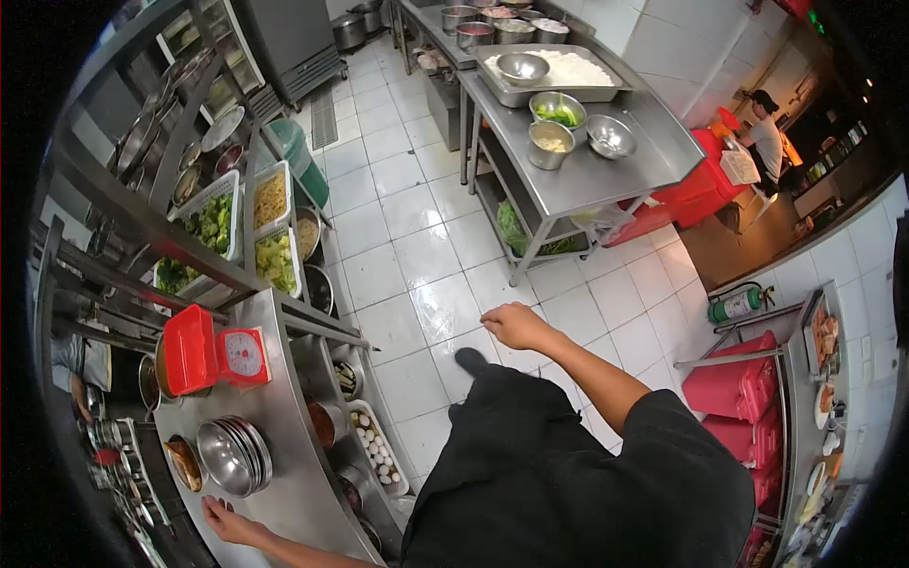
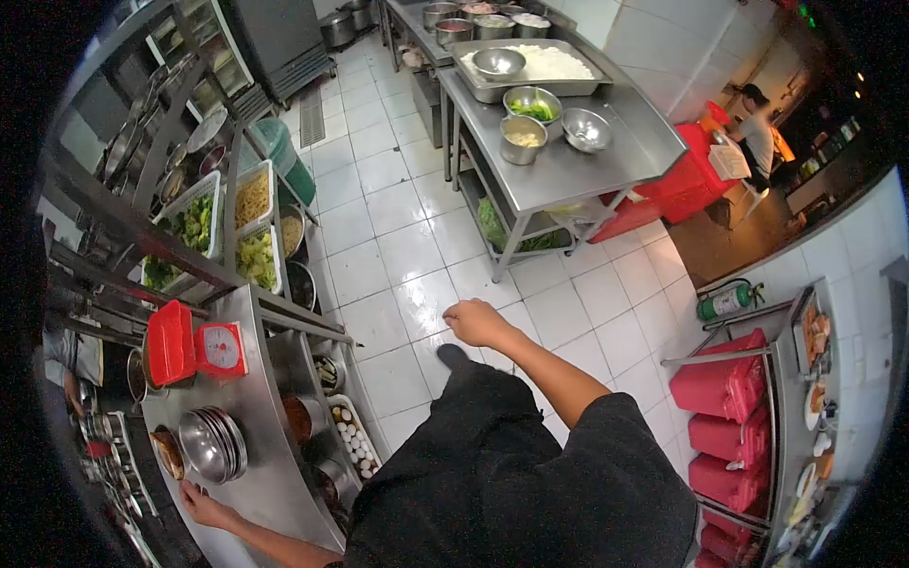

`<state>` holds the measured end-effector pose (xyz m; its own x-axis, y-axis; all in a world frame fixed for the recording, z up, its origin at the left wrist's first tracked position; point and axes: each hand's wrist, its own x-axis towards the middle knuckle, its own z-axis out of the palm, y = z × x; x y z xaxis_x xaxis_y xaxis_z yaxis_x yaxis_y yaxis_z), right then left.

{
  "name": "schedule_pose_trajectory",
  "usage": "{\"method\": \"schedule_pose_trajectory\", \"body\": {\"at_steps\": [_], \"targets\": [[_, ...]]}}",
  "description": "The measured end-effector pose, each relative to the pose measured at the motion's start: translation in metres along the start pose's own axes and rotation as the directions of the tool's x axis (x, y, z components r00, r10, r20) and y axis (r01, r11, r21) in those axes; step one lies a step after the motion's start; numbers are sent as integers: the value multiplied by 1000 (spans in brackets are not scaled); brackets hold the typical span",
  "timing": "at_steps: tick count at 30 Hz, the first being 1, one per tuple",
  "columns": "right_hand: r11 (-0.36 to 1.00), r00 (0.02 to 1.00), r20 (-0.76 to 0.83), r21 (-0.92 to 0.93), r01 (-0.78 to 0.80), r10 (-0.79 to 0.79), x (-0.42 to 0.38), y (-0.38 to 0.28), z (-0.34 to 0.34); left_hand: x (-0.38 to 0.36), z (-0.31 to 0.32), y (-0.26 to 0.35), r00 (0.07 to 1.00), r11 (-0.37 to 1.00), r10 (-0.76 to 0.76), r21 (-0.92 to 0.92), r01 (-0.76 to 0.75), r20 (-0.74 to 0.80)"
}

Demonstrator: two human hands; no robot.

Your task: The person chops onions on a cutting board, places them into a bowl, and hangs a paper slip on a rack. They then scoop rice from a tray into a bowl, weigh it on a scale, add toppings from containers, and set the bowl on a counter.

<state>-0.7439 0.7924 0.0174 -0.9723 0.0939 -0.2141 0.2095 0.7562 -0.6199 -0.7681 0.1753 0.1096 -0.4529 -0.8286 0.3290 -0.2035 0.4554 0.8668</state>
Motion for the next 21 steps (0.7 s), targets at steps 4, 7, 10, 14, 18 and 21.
{"method": "schedule_pose_trajectory", "body": {"at_steps": [4, 7, 10, 14, 18, 21], "targets": [[996, 996, 13, -24, -83, 83, -3, 46, -22, -71, 17, 51, 988, 984, 55, -177, -29, 143], [984, 966, -199, 106, -145, 164, 5, 87, -44, -124, 72, 64, 932, 957, 111, -290, -6, 345], [950, 869, -407, 247, -191, 281, 31, 144, -99, -214, 143, 113, 797, 945, 129, -318, 82, 590], [603, 670, -368, 784, -150, 645, 61, 232, -193, -361, 234, 216, 440, 913, 79, -242, 328, 894], [222, 632, -218, 972, 73, 743, 84, 299, -248, -475, 338, 264, 142, 908, 178, -218, 358, 974], [77, 665, -123, 992, 98, 736, 99, 327, -269, -538, 410, 314, 77, 896, 179, -195, 398, 981]]}}
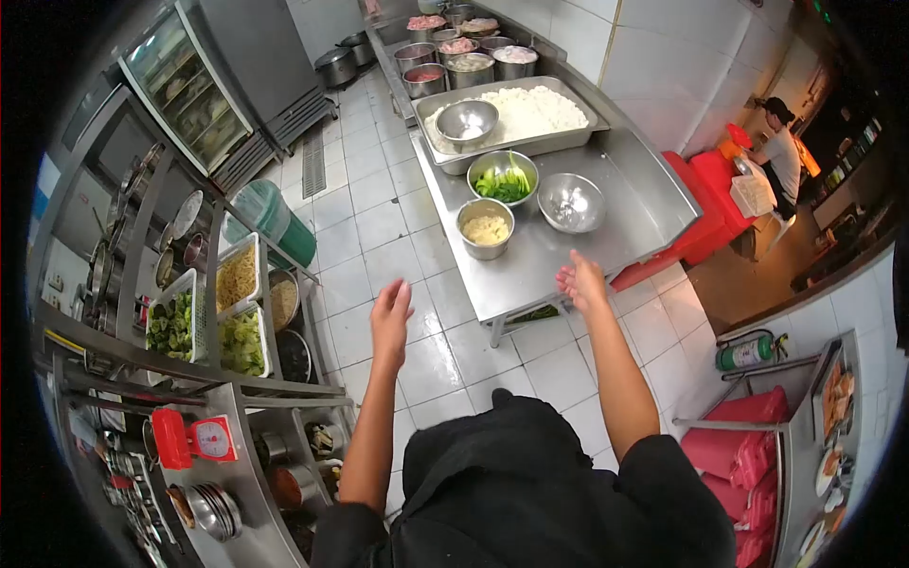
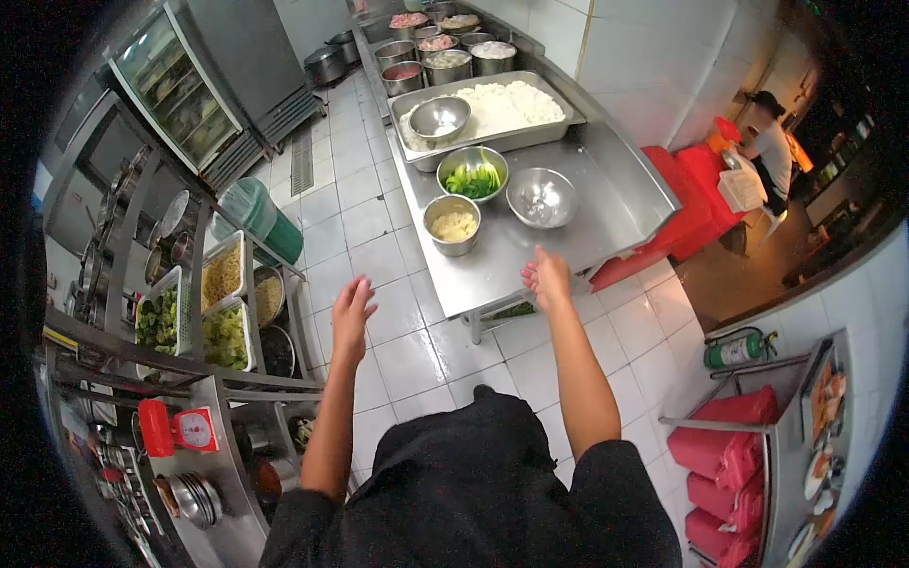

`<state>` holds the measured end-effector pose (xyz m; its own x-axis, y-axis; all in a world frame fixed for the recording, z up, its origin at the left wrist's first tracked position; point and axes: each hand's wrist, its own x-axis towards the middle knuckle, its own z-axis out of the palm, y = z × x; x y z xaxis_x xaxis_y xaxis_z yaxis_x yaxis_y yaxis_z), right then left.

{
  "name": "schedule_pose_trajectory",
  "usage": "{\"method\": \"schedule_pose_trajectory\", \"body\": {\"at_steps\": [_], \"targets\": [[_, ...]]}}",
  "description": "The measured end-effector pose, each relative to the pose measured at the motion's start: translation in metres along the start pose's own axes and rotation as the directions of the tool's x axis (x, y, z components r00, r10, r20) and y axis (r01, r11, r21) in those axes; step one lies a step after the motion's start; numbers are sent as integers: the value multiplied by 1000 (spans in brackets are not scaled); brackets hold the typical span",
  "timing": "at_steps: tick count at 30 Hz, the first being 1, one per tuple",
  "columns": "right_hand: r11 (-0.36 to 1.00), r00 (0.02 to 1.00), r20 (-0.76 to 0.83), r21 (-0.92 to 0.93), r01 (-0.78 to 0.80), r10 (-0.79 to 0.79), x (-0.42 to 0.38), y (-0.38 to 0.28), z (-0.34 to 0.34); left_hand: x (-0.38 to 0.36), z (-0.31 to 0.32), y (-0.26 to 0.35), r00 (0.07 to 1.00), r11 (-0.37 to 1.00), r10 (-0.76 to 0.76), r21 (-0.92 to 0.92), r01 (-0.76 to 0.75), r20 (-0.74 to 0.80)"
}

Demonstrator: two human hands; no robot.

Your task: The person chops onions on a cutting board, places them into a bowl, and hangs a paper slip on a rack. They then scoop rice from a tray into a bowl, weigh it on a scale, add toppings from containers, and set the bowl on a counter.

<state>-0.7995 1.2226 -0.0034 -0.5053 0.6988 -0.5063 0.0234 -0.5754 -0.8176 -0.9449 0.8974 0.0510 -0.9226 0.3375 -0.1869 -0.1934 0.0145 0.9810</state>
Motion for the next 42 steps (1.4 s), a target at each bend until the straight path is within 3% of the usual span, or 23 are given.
{"method": "schedule_pose_trajectory", "body": {"at_steps": [6, 11, 13, 16, 17, 20, 23, 24, 25, 28, 32, 35, 37, 42], "targets": [[991, 980, -198, 137, -6, 33, 58, -25, 13, 140, 110, -14, 997, 996, 65, 52, -67, 40], [980, 949, -312, 199, 18, 46, 106, -27, 12, 227, 146, -38, 972, 997, -46, -47, 59, 231], [975, 954, -300, 210, 70, -4, 132, -21, 5, 240, 152, -31, 927, 980, -123, -103, 170, 354], [975, 901, -433, 185, 126, -35, 139, -31, -3, 269, 163, -43, 825, 966, -131, -118, 232, 549], [975, 904, -424, 176, 135, -49, 144, -34, -12, 260, 169, -24, 839, 967, -189, -50, 248, 510], [976, 913, -394, 141, 169, -101, 154, -48, -46, 255, 190, -5, 790, 963, -179, -61, 263, 587], [967, 877, -434, 45, 250, -207, 148, -83, -48, 258, 228, -4, 759, 941, -238, -48, 334, 605], [960, 858, -449, 6, 280, -247, 150, -99, -42, 275, 246, -31, 726, 950, -183, -72, 305, 663], [956, 871, -415, 4, 292, -264, 151, -114, -37, 276, 260, -31, 725, 964, -121, -94, 249, 678], [951, 900, -309, -78, 300, -309, 148, -161, -20, 272, 283, -21, 830, 987, -96, 159, 9, 549], [917, 957, -66, -311, 249, -282, 141, -216, 19, 250, 267, 36, 894, 998, -55, 5, 59, 444], [854, 973, 210, -486, 186, -93, 161, -235, 61, 234, 249, 57, 935, 984, -108, -96, 149, 339], [768, 941, 325, -625, 140, 93, 175, -235, 92, 223, 232, 52, 960, 977, -140, -121, 173, 242], [687, 791, 558, -679, 261, 251, 216, -190, 126, 201, 202, 15, 973, 975, -219, -40, 217, -78]]}}
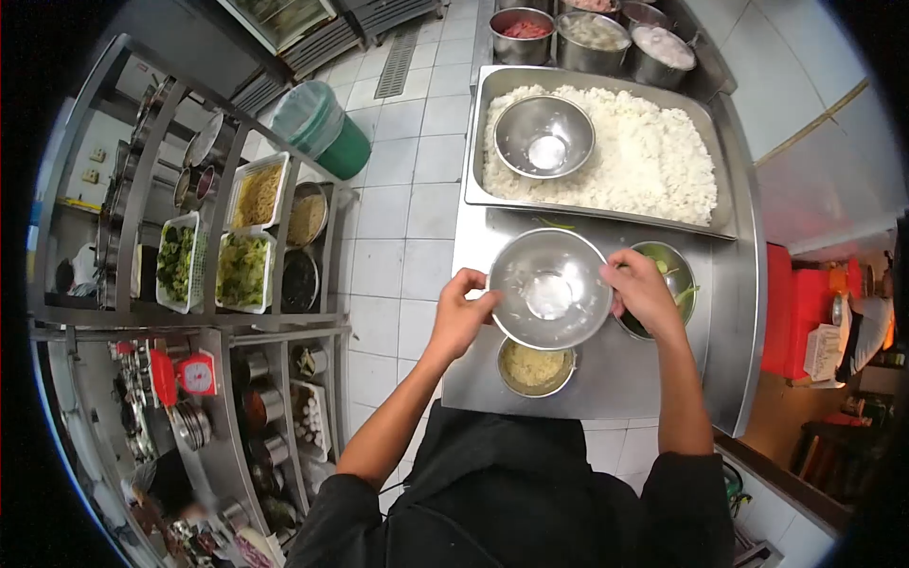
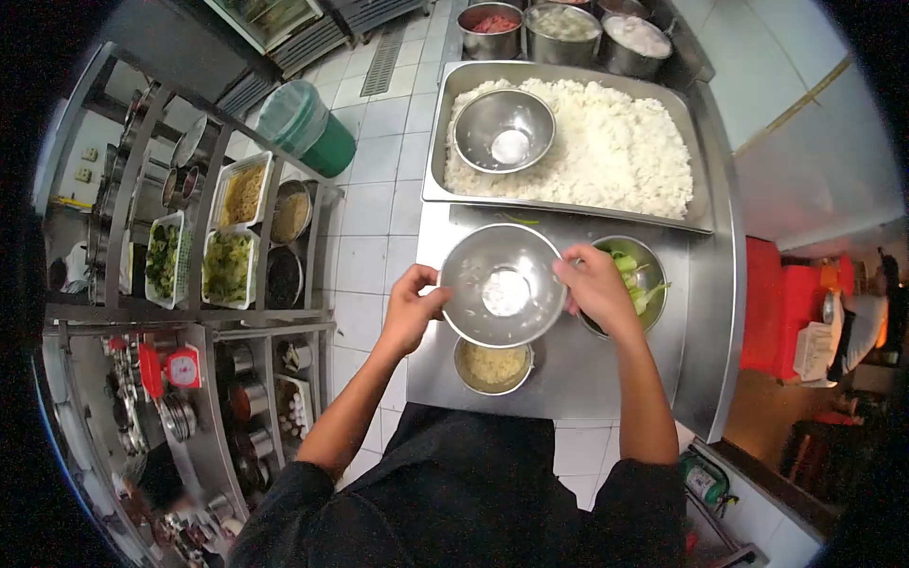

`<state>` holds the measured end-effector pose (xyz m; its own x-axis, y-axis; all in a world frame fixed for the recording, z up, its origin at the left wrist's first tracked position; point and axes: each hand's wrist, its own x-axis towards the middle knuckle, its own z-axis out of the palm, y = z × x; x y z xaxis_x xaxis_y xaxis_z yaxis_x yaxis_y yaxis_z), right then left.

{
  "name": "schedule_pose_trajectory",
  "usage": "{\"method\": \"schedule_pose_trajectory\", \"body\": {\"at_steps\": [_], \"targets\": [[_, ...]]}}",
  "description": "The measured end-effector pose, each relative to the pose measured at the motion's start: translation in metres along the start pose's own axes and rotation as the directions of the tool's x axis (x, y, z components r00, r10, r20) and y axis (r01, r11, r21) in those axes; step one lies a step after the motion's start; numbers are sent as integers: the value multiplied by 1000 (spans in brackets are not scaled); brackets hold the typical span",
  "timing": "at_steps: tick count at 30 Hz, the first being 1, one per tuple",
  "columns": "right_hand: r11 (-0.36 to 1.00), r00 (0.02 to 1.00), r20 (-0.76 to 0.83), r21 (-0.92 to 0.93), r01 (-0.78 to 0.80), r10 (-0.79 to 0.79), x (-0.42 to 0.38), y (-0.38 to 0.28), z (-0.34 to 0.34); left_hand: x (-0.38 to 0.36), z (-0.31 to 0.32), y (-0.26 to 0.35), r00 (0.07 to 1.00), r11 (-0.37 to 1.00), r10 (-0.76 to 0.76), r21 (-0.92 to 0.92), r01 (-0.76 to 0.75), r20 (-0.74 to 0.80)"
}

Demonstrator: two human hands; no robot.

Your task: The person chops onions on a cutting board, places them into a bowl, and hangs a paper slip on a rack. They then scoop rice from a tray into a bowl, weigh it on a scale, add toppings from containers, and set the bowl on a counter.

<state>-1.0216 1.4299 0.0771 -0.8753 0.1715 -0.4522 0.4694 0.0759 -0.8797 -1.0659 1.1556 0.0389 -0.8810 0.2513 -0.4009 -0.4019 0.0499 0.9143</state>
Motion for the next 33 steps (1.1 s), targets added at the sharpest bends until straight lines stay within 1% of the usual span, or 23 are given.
{"method": "schedule_pose_trajectory", "body": {"at_steps": [1, 2, 4, 6, 8, 9, 10, 13, 16, 17, 18, 19, 20, 21, 22, 24, 26, 27, 28, 29, 30, 32, 33], "targets": [[1000, 999, 36, -1, 20, -20, 13, 1, 3, 0, -6, -6, 998, 1000, 5, -14, -5, -58], [983, 993, 0, -142, 118, -120, 24, -3, 4, -2, -12, -9, 993, 1000, 7, -26, -10, -117], [862, 944, -24, -416, 289, -328, 49, -20, 6, -13, -24, -1, 980, 998, 8, -67, -22, -198], [724, 899, 6, -591, 356, -437, 66, -54, 17, -22, -36, 2, 963, 995, 0, -95, -27, -269], [662, 836, -113, -670, 335, -537, 94, -73, 31, -26, -48, -5, 947, 993, -13, -117, -26, -321], [651, 773, -249, -713, 261, -583, 116, -73, 33, -27, -49, -6, 939, 992, -24, -123, -20, -344], [640, 683, -373, -747, 180, -628, 142, -69, 36, -25, -50, -11, 935, 992, -33, -125, -12, -354], [735, 820, -396, -676, 45, -414, 210, -49, 29, -18, -48, -34, 927, 986, -68, -167, 6, -368], [880, 893, -362, -470, 72, -266, 239, -45, 14, -13, -38, -42, 940, 983, -126, -164, 77, -317], [837, 852, -373, -532, 127, -366, 241, -44, 10, -15, -36, -37, 941, 992, -112, -98, 85, -319], [852, 875, -332, -500, 154, -353, 225, -59, 10, -13, -38, -33, 916, 992, 40, 129, 13, -399], [868, 894, -293, -464, 176, -338, 208, -75, 3, -8, -40, -29, 878, 933, 204, 357, -40, -434], [884, 912, -254, -426, 193, -321, 188, -93, 0, -3, -40, -24, 827, 820, 365, 569, -68, -427], [884, 919, -221, -415, 215, -327, 178, -104, 2, 3, -33, 1, 862, 898, 304, 425, -117, -406], [860, 903, -190, -428, 278, -386, 179, -105, 7, 11, -24, 35, 893, 951, 251, 268, -155, -373], [800, 854, -133, -444, 403, -504, 185, -111, 17, 32, -8, 81, 909, 970, 223, -13, -243, -352], [869, 915, 47, -297, 395, -400, 152, -138, 38, 49, -4, 114, 941, 953, 141, -216, -213, -307], [854, 895, 116, -268, 446, -431, 153, -136, 46, 58, -9, 115, 928, 944, 177, -211, -254, -328], [837, 868, 183, -234, 495, -462, 156, -134, 52, 64, -17, 117, 894, 962, 213, -73, -261, -394], [920, 900, 266, -90, 381, -346, 154, -140, 53, 62, -22, 120, 885, 960, 216, -74, -269, -414], [913, 936, 201, -235, 334, -290, 168, -134, 51, 58, -28, 121, 874, 959, 216, -76, -274, -435], [845, 978, 48, -496, 201, -205, 220, -107, 51, 50, -45, 115, 854, 955, 253, -20, -295, -455], [735, 977, 16, -656, 172, -214, 239, -85, 58, 47, -53, 113, 844, 953, 265, -5, -302, -466]]}}
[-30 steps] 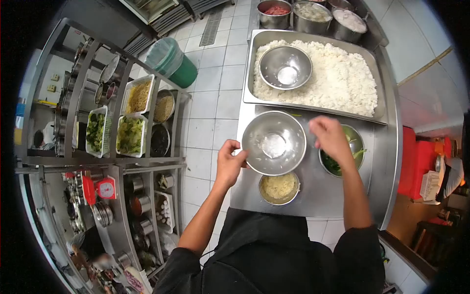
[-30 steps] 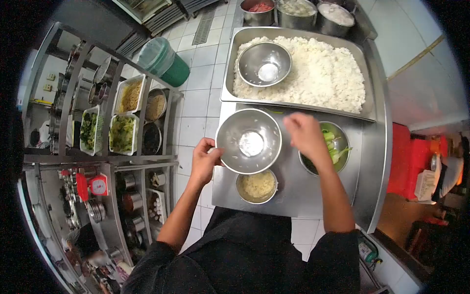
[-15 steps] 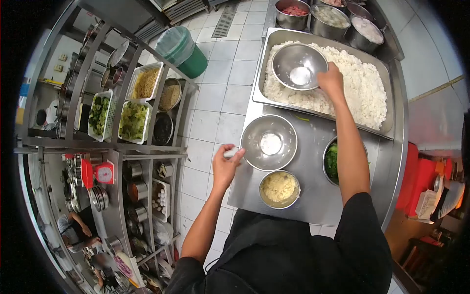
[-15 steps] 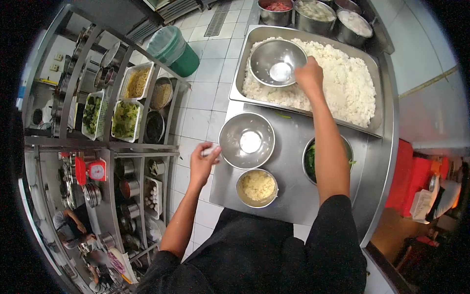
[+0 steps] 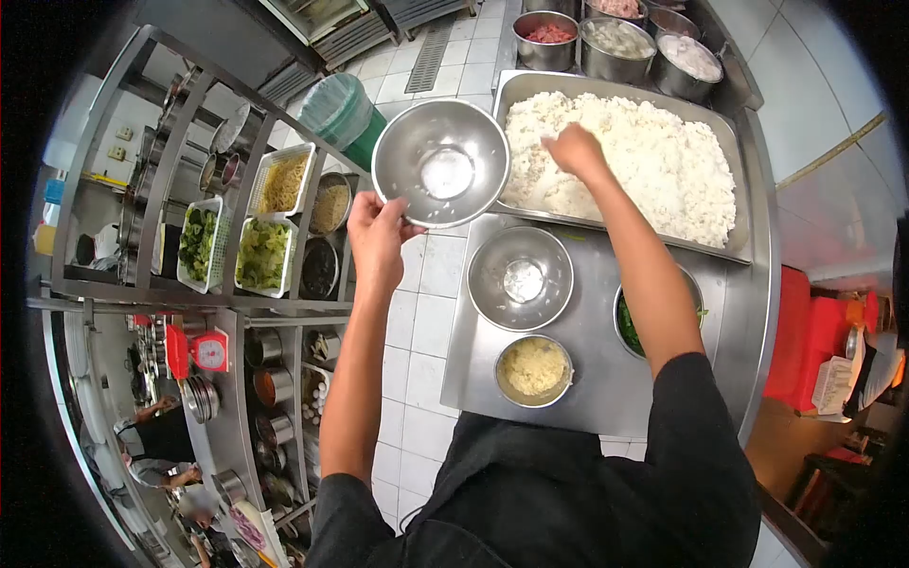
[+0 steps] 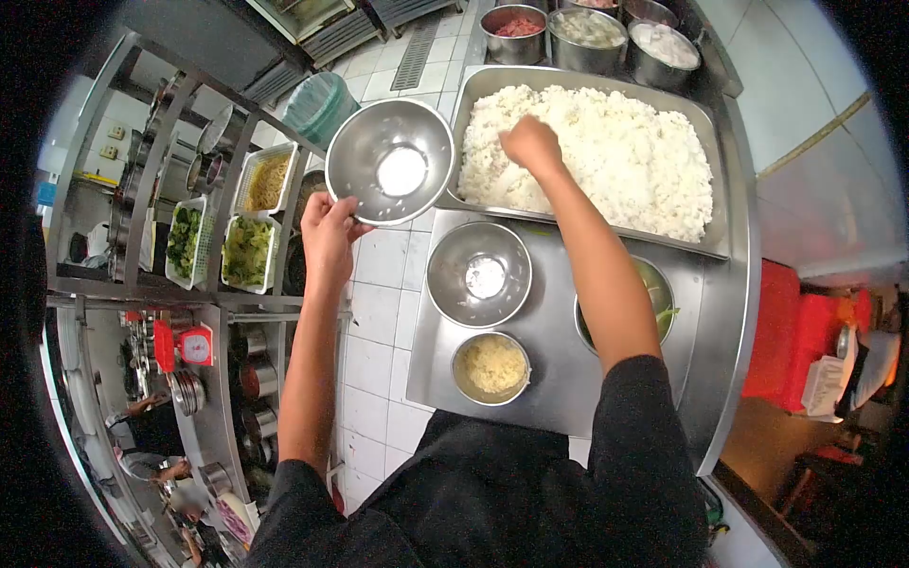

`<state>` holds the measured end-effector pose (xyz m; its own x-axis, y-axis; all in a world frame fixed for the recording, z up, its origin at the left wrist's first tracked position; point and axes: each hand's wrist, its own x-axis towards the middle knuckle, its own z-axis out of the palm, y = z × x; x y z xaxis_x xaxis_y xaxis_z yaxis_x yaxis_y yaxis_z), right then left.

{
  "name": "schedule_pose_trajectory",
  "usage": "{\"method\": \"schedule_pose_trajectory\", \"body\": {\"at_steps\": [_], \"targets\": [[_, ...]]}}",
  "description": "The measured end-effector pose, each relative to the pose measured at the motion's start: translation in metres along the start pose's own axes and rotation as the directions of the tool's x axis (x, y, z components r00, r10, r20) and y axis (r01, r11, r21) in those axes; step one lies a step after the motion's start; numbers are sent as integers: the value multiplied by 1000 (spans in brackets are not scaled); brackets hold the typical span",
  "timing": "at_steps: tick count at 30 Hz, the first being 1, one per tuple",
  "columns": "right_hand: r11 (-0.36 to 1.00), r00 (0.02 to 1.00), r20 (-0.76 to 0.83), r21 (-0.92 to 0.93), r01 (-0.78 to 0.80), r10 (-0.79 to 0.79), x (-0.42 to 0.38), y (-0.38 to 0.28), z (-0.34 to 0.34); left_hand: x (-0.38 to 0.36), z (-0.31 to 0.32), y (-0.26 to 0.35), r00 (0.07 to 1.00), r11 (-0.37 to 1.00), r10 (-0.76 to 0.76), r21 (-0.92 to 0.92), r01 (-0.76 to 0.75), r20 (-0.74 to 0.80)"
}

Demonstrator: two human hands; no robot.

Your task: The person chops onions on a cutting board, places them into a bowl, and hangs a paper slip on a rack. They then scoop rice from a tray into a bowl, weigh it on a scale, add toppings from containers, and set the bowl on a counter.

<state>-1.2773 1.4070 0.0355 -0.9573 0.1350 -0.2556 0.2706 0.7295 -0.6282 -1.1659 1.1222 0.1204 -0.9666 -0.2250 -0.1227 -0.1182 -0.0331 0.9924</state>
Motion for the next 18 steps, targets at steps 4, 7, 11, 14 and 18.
{"method": "schedule_pose_trajectory", "body": {"at_steps": [4, 7, 11, 14, 18], "targets": [[967, 980, -71, -167, -194, 184, 11, 3, 41, -6, -8, 15, 997, 994, 76, 72, -76, 0], [964, 964, -94, -76, -254, 247, 12, -3, 39, -3, 0, 23, 992, 985, 126, 113, -128, 27], [945, 937, -144, 127, -302, 319, 25, -1, 45, 9, 21, 25, 979, 968, 190, 150, -200, 78], [936, 932, -139, 158, -314, 335, 24, -7, 40, 15, 45, 32, 966, 944, 231, 216, -251, 114], [930, 964, -83, 297, -218, 253, 6, -1, -5, 22, 74, 44, 938, 861, 304, 375, -345, 166]]}}
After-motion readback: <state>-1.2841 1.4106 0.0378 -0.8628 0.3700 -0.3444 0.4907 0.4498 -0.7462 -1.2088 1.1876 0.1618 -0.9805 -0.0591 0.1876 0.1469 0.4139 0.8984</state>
